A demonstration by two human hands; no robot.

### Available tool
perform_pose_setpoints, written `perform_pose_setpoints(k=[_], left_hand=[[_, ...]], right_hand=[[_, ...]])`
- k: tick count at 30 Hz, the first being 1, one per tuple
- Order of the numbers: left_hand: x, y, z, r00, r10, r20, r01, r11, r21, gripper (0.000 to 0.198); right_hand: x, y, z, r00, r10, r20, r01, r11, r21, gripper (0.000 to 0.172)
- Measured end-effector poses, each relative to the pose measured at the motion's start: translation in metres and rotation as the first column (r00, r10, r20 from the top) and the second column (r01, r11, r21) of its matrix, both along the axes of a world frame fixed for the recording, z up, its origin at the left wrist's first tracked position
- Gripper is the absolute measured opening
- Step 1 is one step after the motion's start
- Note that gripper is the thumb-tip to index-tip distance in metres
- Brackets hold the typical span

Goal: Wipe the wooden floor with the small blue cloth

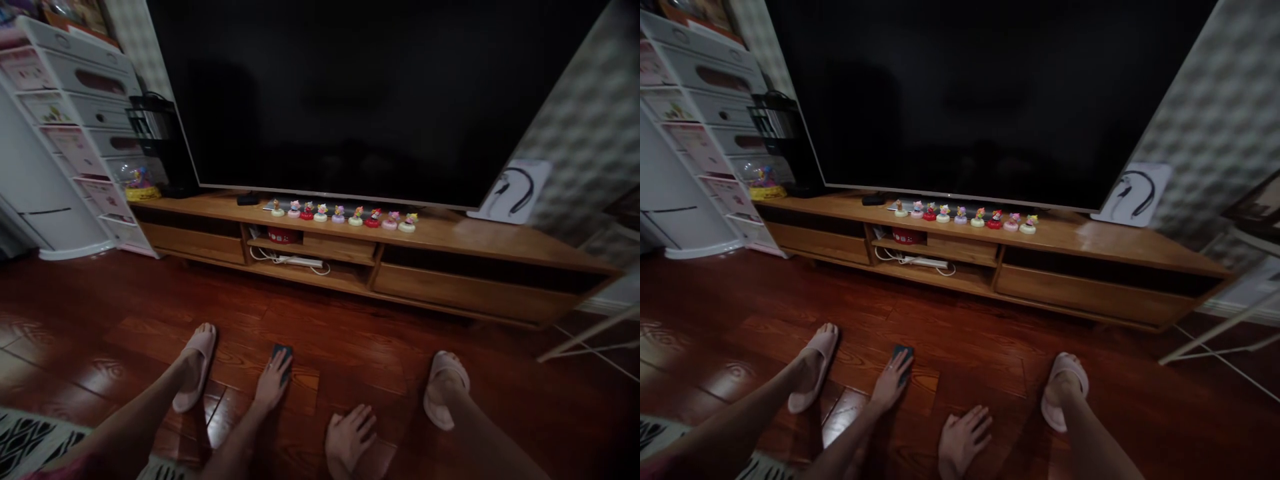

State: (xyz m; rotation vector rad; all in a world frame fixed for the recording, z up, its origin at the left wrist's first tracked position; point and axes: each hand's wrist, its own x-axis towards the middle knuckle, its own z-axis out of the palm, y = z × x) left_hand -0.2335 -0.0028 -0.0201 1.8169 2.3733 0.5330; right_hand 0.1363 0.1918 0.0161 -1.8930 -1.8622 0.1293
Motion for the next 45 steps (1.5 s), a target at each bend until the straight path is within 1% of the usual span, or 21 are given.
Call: perform_pose_setpoints(k=[3, 5, 6, 8, 10, 11, 13, 16, 18, 20, 22, 23, 25, 28, 30, 32, 34, 37, 39, 42, 45], left_hand=[[-0.060, -0.015, 0.002, 0.965, 0.260, -0.030, -0.259, 0.965, 0.046, 0.055], [-0.080, -0.026, -0.001, 0.921, 0.387, -0.055, -0.381, 0.920, 0.087, 0.053], [-0.082, -0.030, -0.003, 0.896, 0.440, -0.066, -0.432, 0.895, 0.109, 0.053], [-0.067, -0.033, -0.007, 0.842, 0.533, -0.082, -0.519, 0.842, 0.148, 0.055], [-0.033, -0.031, -0.012, 0.811, 0.579, -0.085, -0.560, 0.810, 0.178, 0.056], [-0.011, -0.028, -0.014, 0.817, 0.571, -0.083, -0.551, 0.814, 0.185, 0.056], [0.037, -0.020, -0.019, 0.876, 0.476, -0.072, -0.457, 0.869, 0.192, 0.055], [0.096, -0.008, -0.027, 0.971, 0.230, -0.068, -0.215, 0.961, 0.174, 0.056], [0.116, -0.003, -0.030, 0.995, 0.067, -0.078, -0.055, 0.988, 0.142, 0.059], [0.114, 0.000, -0.028, 0.994, -0.069, -0.089, 0.078, 0.991, 0.104, 0.061], [0.092, 0.000, -0.022, 0.984, -0.156, -0.091, 0.162, 0.984, 0.069, 0.063], [0.074, 0.000, -0.019, 0.983, -0.163, -0.087, 0.169, 0.984, 0.057, 0.063], [0.032, -0.004, -0.012, 0.993, -0.088, -0.072, 0.092, 0.994, 0.051, 0.060], [-0.028, -0.016, -0.007, 0.991, 0.133, -0.034, -0.129, 0.987, 0.092, 0.052], [-0.051, -0.027, -0.006, 0.966, 0.260, -0.008, -0.256, 0.956, 0.140, 0.052], [-0.053, -0.036, -0.007, 0.932, 0.362, 0.004, -0.357, 0.916, 0.180, 0.054], [-0.035, -0.042, -0.007, 0.884, 0.467, 0.007, -0.459, 0.866, 0.196, 0.056], [0.021, -0.039, -0.006, 0.826, 0.564, 0.015, -0.557, 0.812, 0.172, 0.058], [0.067, -0.035, -0.007, 0.856, 0.516, 0.029, -0.514, 0.847, 0.136, 0.058], [0.127, -0.030, -0.013, 0.923, 0.375, 0.084, -0.382, 0.920, 0.084, 0.057], [0.158, -0.031, -0.018, 0.965, 0.239, 0.108, -0.246, 0.967, 0.061, 0.059]], right_hand=[[0.030, 0.034, 0.022, 1.000, -0.020, -0.006, 0.020, 1.000, 0.003, 0.053], [0.048, 0.058, 0.037, 0.999, -0.047, -0.006, 0.047, 0.999, 0.002, 0.060], [0.056, 0.070, 0.045, 0.998, -0.065, -0.002, 0.065, 0.998, 0.000, 0.062], [0.072, 0.093, 0.057, 0.995, -0.096, 0.010, 0.096, 0.995, -0.008, 0.061], [0.083, 0.111, 0.065, 0.993, -0.113, 0.020, 0.113, 0.993, -0.014, 0.058], [0.086, 0.116, 0.066, 0.993, -0.116, 0.022, 0.116, 0.993, -0.012, 0.056], [0.086, 0.116, 0.064, 0.994, -0.110, 0.027, 0.111, 0.994, -0.011, 0.057], [0.066, 0.084, 0.047, 0.997, -0.072, 0.015, 0.072, 0.997, -0.021, 0.058], [0.040, 0.047, 0.030, 1.000, -0.028, -0.006, 0.028, 0.999, -0.037, 0.052], [0.011, 0.007, 0.011, 1.000, 0.009, -0.016, -0.010, 0.998, -0.066, 0.042], [-0.016, -0.029, -0.006, 1.000, 0.021, -0.016, -0.022, 0.997, -0.080, 0.034], [-0.028, -0.045, -0.014, 1.000, 0.023, -0.014, -0.024, 0.996, -0.084, 0.034], [-0.048, -0.071, -0.025, 1.000, 0.022, -0.012, -0.023, 0.996, -0.092, 0.039], [-0.070, -0.104, -0.039, 1.000, 0.017, -0.009, -0.018, 0.994, -0.106, 0.040], [-0.083, -0.123, -0.047, 1.000, 0.008, -0.005, -0.009, 0.993, -0.117, 0.039], [-0.097, -0.139, -0.052, 1.000, -0.003, -0.002, 0.003, 0.992, -0.124, 0.042], [-0.110, -0.151, -0.053, 0.999, -0.045, 0.024, 0.047, 0.992, -0.118, 0.052], [-0.126, -0.162, -0.048, 0.989, -0.112, 0.092, 0.120, 0.989, -0.085, 0.068], [-0.129, -0.165, -0.044, 0.990, -0.105, 0.096, 0.113, 0.990, -0.082, 0.067], [-0.126, -0.168, -0.039, 0.997, -0.058, 0.056, 0.063, 0.993, -0.104, 0.056], [-0.122, -0.168, -0.037, 0.998, -0.043, 0.051, 0.048, 0.992, -0.113, 0.048]])
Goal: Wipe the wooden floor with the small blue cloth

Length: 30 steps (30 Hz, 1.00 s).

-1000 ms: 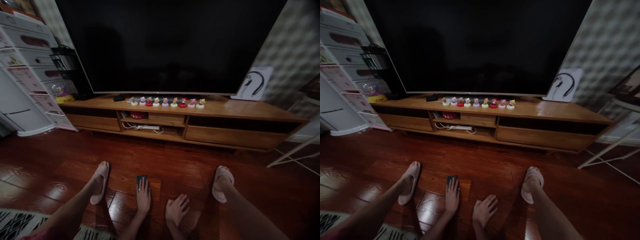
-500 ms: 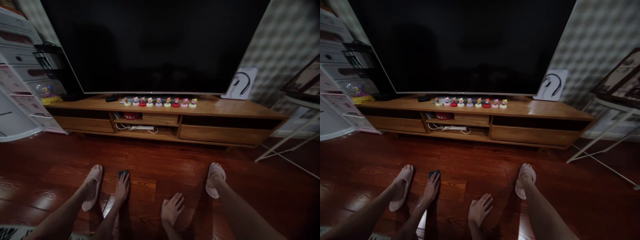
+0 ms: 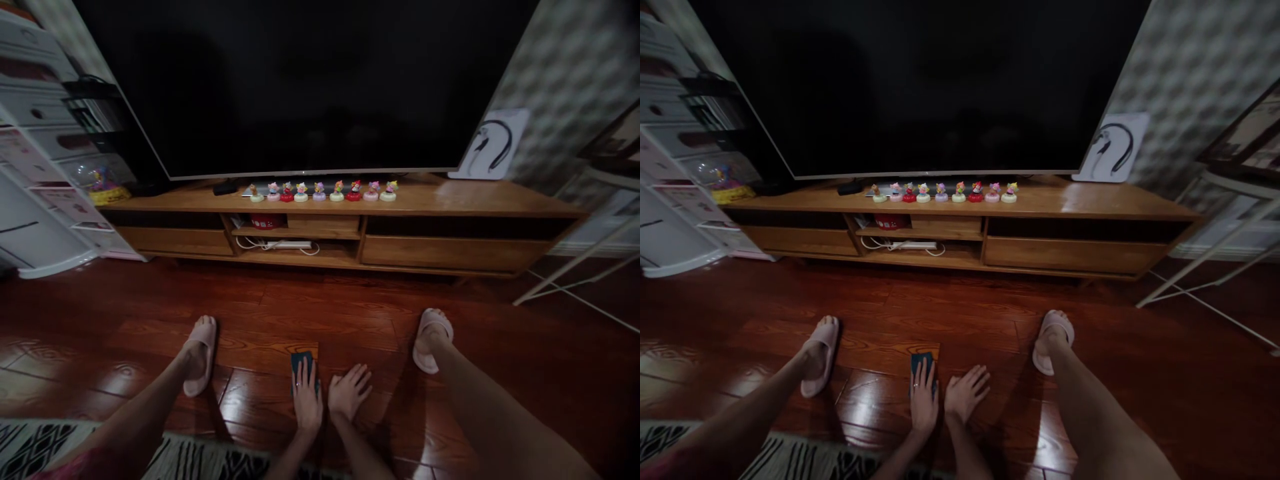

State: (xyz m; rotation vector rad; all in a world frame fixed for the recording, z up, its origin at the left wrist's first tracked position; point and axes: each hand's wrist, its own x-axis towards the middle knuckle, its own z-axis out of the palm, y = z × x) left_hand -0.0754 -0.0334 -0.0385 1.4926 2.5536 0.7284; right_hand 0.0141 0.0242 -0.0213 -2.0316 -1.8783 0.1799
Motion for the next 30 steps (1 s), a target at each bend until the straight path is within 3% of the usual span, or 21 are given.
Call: perform_pose_setpoints(k=[3, 6, 11, 14, 16, 18, 23, 26, 28, 30], left_hand=[[-0.013, -0.004, 0.003, 0.982, -0.183, -0.037, 0.181, 0.982, -0.045, 0.065], [-0.063, -0.010, 0.016, 0.946, -0.313, -0.085, 0.303, 0.947, -0.111, 0.071], [-0.165, -0.037, 0.029, 0.987, -0.036, -0.155, 0.024, 0.996, -0.080, 0.057], [-0.192, -0.052, 0.028, 0.982, 0.083, -0.167, -0.090, 0.995, -0.036, 0.057], [-0.188, -0.053, 0.024, 0.980, 0.108, -0.166, -0.114, 0.993, -0.025, 0.058], [-0.168, -0.049, 0.018, 0.984, 0.089, -0.153, -0.096, 0.995, -0.038, 0.059], [-0.079, -0.024, -0.001, 0.996, 0.009, -0.084, -0.015, 0.997, -0.081, 0.066], [-0.028, -0.013, -0.012, 0.995, -0.078, -0.060, 0.077, 0.997, -0.020, 0.070], [-0.010, -0.008, -0.015, 0.986, -0.153, -0.064, 0.154, 0.988, 0.008, 0.072], [-0.015, -0.003, -0.011, 0.968, -0.241, -0.072, 0.240, 0.971, -0.021, 0.077]], right_hand=[[-0.001, 0.001, 0.002, 1.000, -0.012, 0.006, 0.012, 1.000, 0.000, 0.046], [-0.006, 0.001, 0.005, 0.998, -0.045, 0.052, 0.045, 0.999, 0.008, 0.057], [-0.011, 0.002, 0.005, 0.976, -0.082, 0.200, 0.075, 0.996, 0.042, 0.066], [-0.014, 0.006, 0.003, 0.961, -0.114, 0.251, 0.105, 0.993, 0.049, 0.065], [-0.017, 0.007, 0.005, 0.951, -0.136, 0.279, 0.126, 0.991, 0.052, 0.064], [-0.018, 0.008, 0.008, 0.946, -0.144, 0.290, 0.134, 0.990, 0.054, 0.064], [-0.018, 0.005, 0.015, 0.949, -0.141, 0.282, 0.128, 0.990, 0.064, 0.064], [-0.017, 0.005, 0.014, 0.952, -0.136, 0.273, 0.124, 0.990, 0.060, 0.064], [-0.017, 0.006, 0.012, 0.956, -0.132, 0.262, 0.124, 0.991, 0.048, 0.064], [-0.016, 0.007, 0.008, 0.960, -0.122, 0.250, 0.117, 0.992, 0.037, 0.065]])
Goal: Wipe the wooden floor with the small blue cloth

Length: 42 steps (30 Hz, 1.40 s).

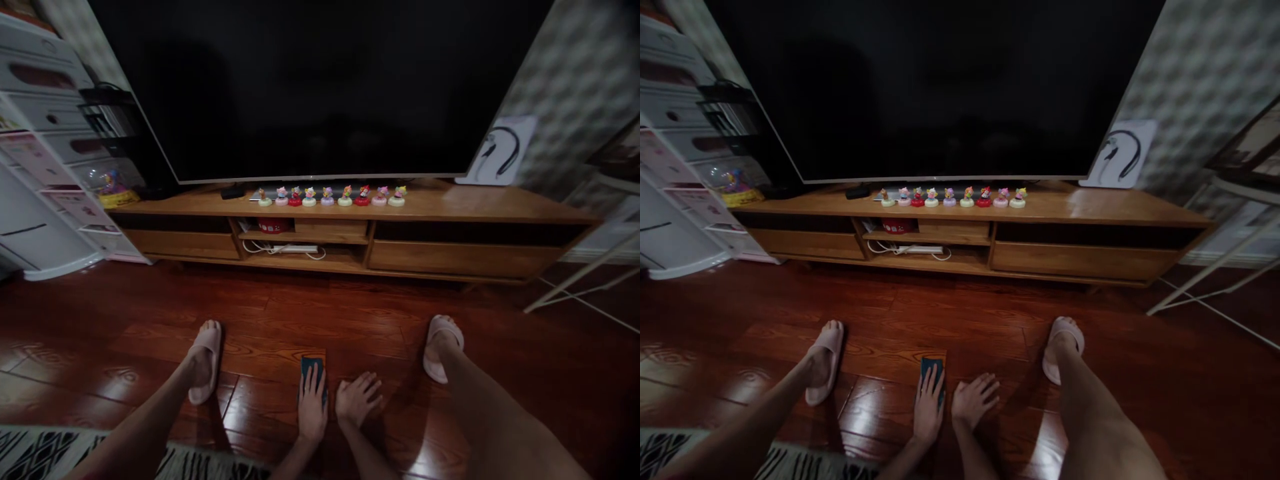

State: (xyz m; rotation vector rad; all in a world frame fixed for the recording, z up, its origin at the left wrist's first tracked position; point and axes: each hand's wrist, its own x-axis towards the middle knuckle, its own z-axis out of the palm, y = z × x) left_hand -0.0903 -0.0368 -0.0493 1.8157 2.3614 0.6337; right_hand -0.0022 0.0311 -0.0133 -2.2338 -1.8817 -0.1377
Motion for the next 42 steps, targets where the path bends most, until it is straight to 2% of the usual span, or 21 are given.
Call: perform_pose_setpoints(k=[2, 4, 8, 11, 14, 17, 19, 22, 25, 27, 30, 32, 34, 36, 38, 40, 42], left_hand=[[-0.026, 0.005, 0.009, 0.997, -0.076, -0.018, 0.075, 0.996, -0.045, 0.079], [-0.066, 0.009, 0.021, 0.996, -0.074, -0.039, 0.072, 0.995, -0.067, 0.079], [-0.154, 0.002, 0.032, 0.982, 0.176, -0.071, -0.178, 0.984, -0.014, 0.062], [-0.188, -0.014, 0.028, 0.939, 0.332, -0.095, -0.326, 0.943, 0.069, 0.056], [-0.177, -0.023, 0.021, 0.880, 0.460, -0.115, -0.448, 0.886, 0.117, 0.056], [-0.134, -0.020, 0.017, 0.839, 0.531, -0.123, -0.519, 0.847, 0.113, 0.057], [-0.097, -0.014, 0.015, 0.861, 0.494, -0.125, -0.485, 0.869, 0.097, 0.057], [-0.046, -0.006, 0.011, 0.917, 0.380, -0.123, -0.373, 0.925, 0.078, 0.056], [-0.018, 0.002, 0.012, 0.956, 0.268, -0.122, -0.263, 0.963, 0.052, 0.058], [-0.020, 0.010, 0.020, 0.973, 0.196, -0.123, -0.198, 0.980, -0.003, 0.058], [-0.049, 0.029, 0.041, 0.986, 0.107, -0.124, -0.122, 0.986, -0.117, 0.058], [-0.077, 0.040, 0.054, 0.982, 0.128, -0.136, -0.149, 0.975, -0.162, 0.059], [-0.101, 0.045, 0.060, 0.968, 0.199, -0.155, -0.224, 0.960, -0.170, 0.060], [-0.118, 0.044, 0.057, 0.957, 0.239, -0.167, -0.264, 0.953, -0.151, 0.060], [-0.125, 0.036, 0.046, 0.955, 0.236, -0.181, -0.259, 0.959, -0.116, 0.060], [-0.121, 0.025, 0.033, 0.947, 0.249, -0.201, -0.267, 0.961, -0.069, 0.059], [-0.108, 0.014, 0.023, 0.926, 0.310, -0.216, -0.322, 0.947, -0.019, 0.058]], right_hand=[[0.000, 0.001, -0.003, 1.000, 0.009, -0.011, -0.009, 1.000, -0.001, 0.066], [0.001, 0.001, -0.005, 1.000, 0.015, -0.013, -0.015, 1.000, 0.002, 0.067], [0.001, 0.001, -0.007, 1.000, 0.015, 0.013, -0.015, 1.000, -0.007, 0.065], [0.000, 0.000, -0.004, 0.998, 0.001, 0.055, 0.002, 0.999, -0.048, 0.066], [-0.002, 0.000, 0.001, 0.995, -0.013, 0.095, 0.020, 0.997, -0.073, 0.067], [-0.002, -0.001, 0.006, 0.994, -0.009, 0.108, 0.017, 0.997, -0.072, 0.066], [-0.002, -0.002, 0.007, 0.994, 0.000, 0.109, 0.008, 0.998, -0.068, 0.065], [-0.001, -0.002, 0.008, 0.994, 0.017, 0.109, -0.010, 0.998, -0.061, 0.064], [-0.002, -0.002, 0.007, 0.992, 0.010, 0.123, -0.004, 0.998, -0.056, 0.063], [-0.001, -0.002, 0.007, 0.991, 0.001, 0.133, 0.005, 0.999, -0.048, 0.063], [-0.001, -0.001, 0.006, 0.990, 0.000, 0.140, 0.004, 1.000, -0.029, 0.062], [0.000, -0.001, 0.004, 0.989, -0.001, 0.149, 0.003, 1.000, -0.017, 0.062], [0.000, -0.001, -0.001, 0.986, -0.004, 0.165, 0.004, 1.000, -0.003, 0.062], [-0.001, 0.000, -0.005, 0.984, -0.011, 0.180, 0.008, 1.000, 0.017, 0.061], [-0.001, 0.002, -0.008, 0.982, -0.019, 0.189, 0.012, 0.999, 0.040, 0.060], [-0.002, 0.002, -0.008, 0.981, -0.026, 0.192, 0.017, 0.999, 0.051, 0.059], [-0.002, 0.002, -0.006, 0.981, -0.026, 0.191, 0.019, 0.999, 0.040, 0.060]])
